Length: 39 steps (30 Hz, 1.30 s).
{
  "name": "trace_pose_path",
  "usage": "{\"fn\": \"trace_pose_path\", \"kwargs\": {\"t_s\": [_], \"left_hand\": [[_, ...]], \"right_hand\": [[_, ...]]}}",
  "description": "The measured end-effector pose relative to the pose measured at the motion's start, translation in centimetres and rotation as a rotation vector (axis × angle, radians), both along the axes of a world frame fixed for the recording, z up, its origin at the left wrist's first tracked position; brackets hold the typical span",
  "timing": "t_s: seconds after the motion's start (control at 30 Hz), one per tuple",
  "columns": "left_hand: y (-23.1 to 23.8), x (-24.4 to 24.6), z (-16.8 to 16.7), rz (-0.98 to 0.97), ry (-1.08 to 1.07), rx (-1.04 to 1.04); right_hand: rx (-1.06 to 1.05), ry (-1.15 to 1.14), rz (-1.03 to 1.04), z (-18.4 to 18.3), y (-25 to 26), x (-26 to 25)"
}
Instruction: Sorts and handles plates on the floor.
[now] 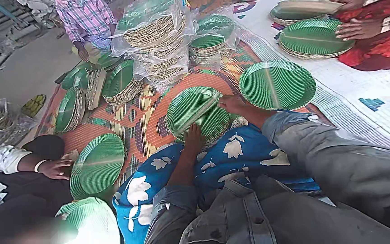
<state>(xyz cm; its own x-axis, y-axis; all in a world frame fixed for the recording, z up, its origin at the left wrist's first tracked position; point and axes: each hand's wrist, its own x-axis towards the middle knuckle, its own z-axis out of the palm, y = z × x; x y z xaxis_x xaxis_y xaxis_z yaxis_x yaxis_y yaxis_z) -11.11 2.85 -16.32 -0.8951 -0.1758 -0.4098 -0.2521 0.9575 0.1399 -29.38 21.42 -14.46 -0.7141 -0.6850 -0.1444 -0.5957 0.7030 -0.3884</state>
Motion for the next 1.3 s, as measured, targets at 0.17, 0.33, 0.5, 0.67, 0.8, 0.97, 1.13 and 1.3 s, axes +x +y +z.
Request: {"fn": "trace_pose_path", "kwargs": {"t_s": [0.17,0.33,0.5,0.67,0.8,0.97,1.13,1.3], "left_hand": [[0.2,-0.7,0.0,0.04,0.003,0.022],[0.3,-0.9,0.0,0.044,-0.018,0.01],[0.2,-0.8,0.1,0.042,-0.03,0.023],[-0.5,-0.7,-2.1,0.006,0.687,-0.109],[-0.5,-0.9,-1.8,-0.05,0.937,-0.158],[0.5,-1.0,0.3,-0.072,0.052,0.063],[0.4,-0.5,0.5,-0.048,0.078,0.073],[0.3,-0.5,0.4,-0.055,0.085,0.077]], "right_hand": [[0.326,-0.168,-0.618,-0.6,2.7,-2.9],[0.462,-0.249,-0.654,-0.5,3.3,-3.6],[0.272,-0.025,-0.646,-1.2,4.3,-5.0],[-0.351,0.395,-0.05,0.9,1.8,-2.9],[-0.222,0.134,0.542,0.2,-1.4,2.5],[0.008,-0.089,0.182,0.1,0.0,-0.7],[0.306,-0.15,-0.523,-1.2,3.0,-3.9],[0.426,-0.21,-0.604,-0.5,3.5,-3.7]]}}
